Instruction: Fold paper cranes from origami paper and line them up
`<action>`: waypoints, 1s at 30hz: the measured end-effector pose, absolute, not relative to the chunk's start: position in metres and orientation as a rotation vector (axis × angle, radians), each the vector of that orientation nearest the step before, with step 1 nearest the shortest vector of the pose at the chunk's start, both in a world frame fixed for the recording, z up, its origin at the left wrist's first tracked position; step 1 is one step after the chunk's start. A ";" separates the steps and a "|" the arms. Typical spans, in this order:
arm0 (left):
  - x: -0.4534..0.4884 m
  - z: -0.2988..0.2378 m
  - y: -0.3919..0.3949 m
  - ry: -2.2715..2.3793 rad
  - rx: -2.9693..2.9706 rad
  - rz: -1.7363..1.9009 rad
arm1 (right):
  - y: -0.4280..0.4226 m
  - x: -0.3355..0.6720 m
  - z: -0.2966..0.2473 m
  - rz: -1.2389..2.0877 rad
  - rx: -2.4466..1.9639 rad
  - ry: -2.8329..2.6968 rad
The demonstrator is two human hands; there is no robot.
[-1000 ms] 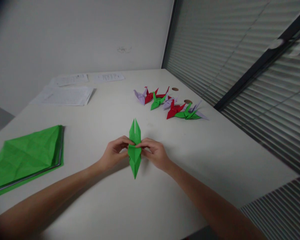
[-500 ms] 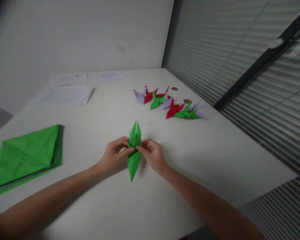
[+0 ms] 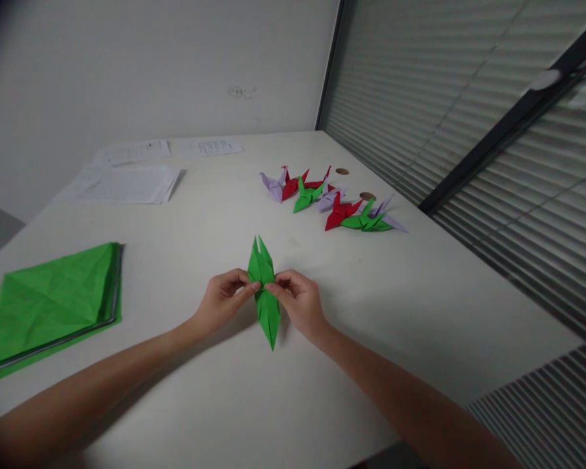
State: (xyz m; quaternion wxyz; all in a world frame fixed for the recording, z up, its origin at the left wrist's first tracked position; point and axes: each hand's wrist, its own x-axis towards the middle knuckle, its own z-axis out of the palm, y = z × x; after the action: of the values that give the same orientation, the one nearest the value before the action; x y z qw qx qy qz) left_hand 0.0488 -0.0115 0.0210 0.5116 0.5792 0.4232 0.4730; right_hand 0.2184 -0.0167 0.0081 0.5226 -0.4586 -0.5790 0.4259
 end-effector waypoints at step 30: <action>0.056 0.021 -0.012 0.961 1.095 1.130 | -0.012 0.213 0.011 1.159 -1.078 -1.059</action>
State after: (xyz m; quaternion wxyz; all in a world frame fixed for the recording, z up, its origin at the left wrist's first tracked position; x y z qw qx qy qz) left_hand 0.0555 -0.0120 0.0214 0.6043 0.4734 0.4153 0.4881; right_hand 0.2134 -0.0119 0.0106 0.5798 -0.4612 -0.4531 0.4957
